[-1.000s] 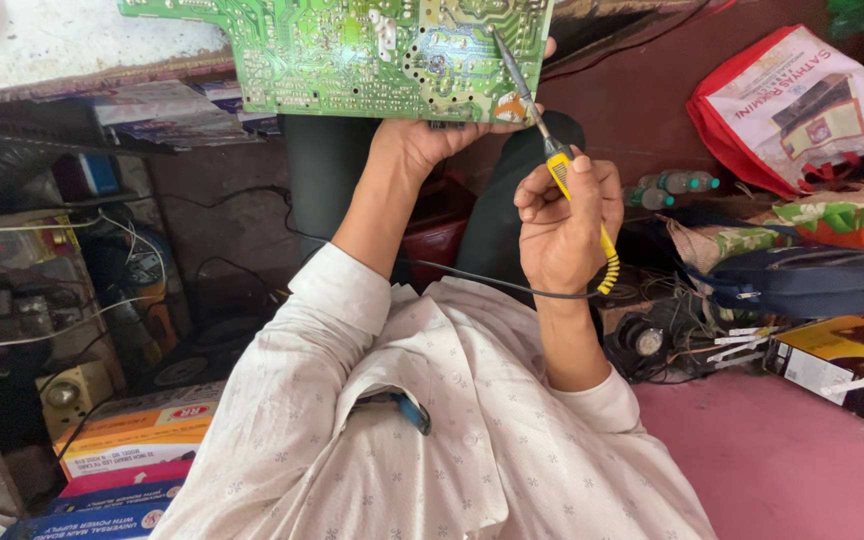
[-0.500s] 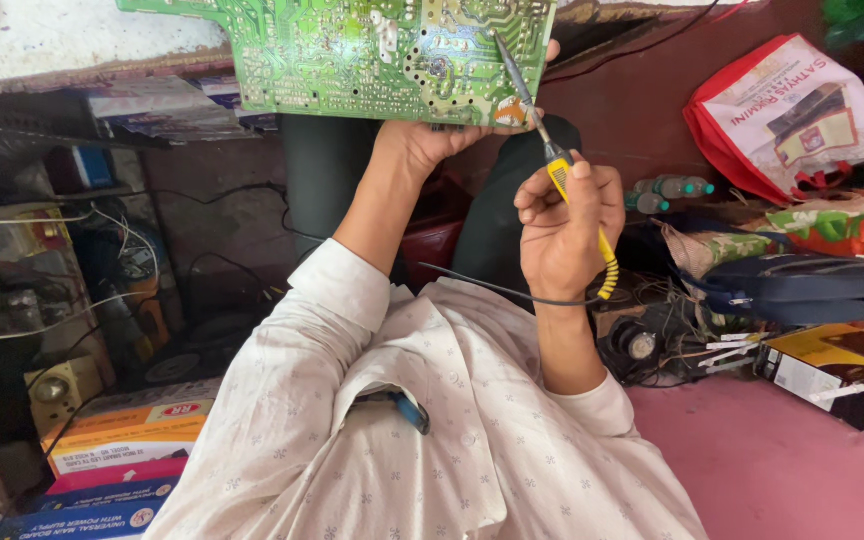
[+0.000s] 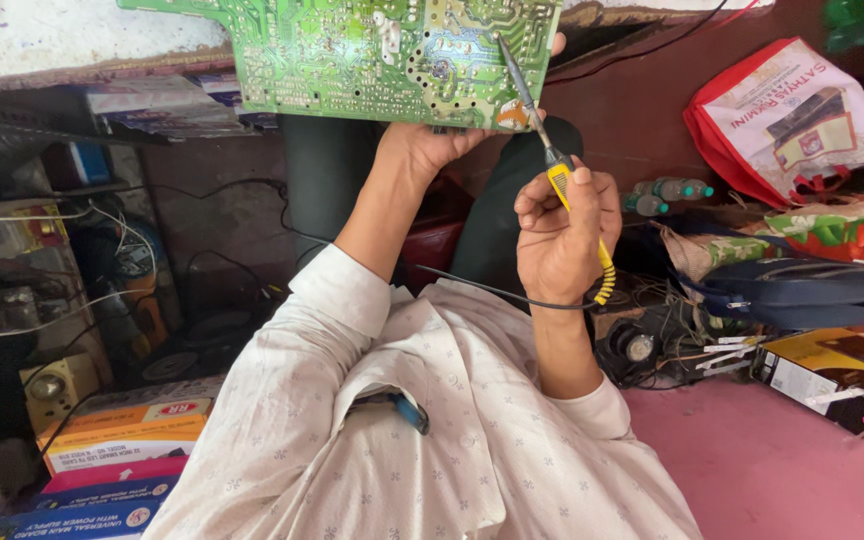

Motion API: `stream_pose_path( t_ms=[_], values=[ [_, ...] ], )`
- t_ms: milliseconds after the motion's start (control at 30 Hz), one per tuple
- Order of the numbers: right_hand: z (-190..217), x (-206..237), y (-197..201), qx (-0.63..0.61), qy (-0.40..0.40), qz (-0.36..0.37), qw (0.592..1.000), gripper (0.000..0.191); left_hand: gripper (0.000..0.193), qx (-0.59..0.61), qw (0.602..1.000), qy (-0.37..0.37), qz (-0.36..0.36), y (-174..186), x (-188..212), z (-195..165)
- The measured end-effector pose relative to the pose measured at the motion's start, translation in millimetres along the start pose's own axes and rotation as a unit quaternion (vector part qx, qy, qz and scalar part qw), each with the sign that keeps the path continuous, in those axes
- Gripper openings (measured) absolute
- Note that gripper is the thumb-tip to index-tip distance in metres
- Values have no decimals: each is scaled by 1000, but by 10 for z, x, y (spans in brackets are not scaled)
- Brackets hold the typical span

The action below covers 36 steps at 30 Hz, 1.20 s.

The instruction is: The person holds a large green circuit board in one hand and a soldering iron in the other, soldering joints on the underside of the board. They briefly pick up a small cylindrical component, work on it with the iron, and resume soldering the board.

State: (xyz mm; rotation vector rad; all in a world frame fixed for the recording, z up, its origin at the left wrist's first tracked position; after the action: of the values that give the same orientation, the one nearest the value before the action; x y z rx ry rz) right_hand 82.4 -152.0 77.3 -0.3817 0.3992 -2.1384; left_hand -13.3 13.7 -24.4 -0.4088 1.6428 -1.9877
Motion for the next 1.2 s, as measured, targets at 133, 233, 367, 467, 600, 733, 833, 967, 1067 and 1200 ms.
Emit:
stream_pose_path(
  t_ms=[133,233,367,467,600,733,833,967,1067,1200],
  values=[
    [12,22,-10,49,36,16,998,16,65,3,1000,6,12,0,5,-2],
    [-3,25,-16,54,40,16,998,16,64,3,1000,2,-1,-1,13,-4],
    [-22,3,-2,20,13,-4,1000,17,63,-16,1000,-3,0,-1,7,2],
    [-41,8,3,2,1,-11,1000,19,63,-14,1000,-4,-10,0,2,4],
    [-42,14,-1,-6,5,4,1000,19,62,-21,1000,-17,-1,-15,-5,13],
    [-43,55,-26,59,54,22,997,16,64,11,1000,-3,-4,-38,16,16],
    [-69,116,-55,113,94,34,989,16,64,12,1000,-3,-9,-45,37,9],
    [-87,119,-55,108,102,34,988,16,65,13,1000,1,-2,-42,38,-4],
    [-86,125,-42,122,115,35,985,16,65,26,1000,7,-4,-35,28,-1],
    [-101,128,-38,119,117,39,985,16,65,29,1000,5,-11,-37,27,-1]
  ],
)
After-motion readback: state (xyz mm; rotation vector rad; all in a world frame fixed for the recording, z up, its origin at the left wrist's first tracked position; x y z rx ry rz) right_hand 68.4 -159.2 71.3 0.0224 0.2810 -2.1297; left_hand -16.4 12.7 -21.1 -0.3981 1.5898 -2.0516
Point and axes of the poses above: each hand's wrist, its own x-axis away from the middle knuckle, its own y-axis out of the back of the hand, z = x × y, the point moved 1 cm from there along -x, towards the middle knuckle, and after that the axes turned 3 degrees about x, right-handed, at the moved point
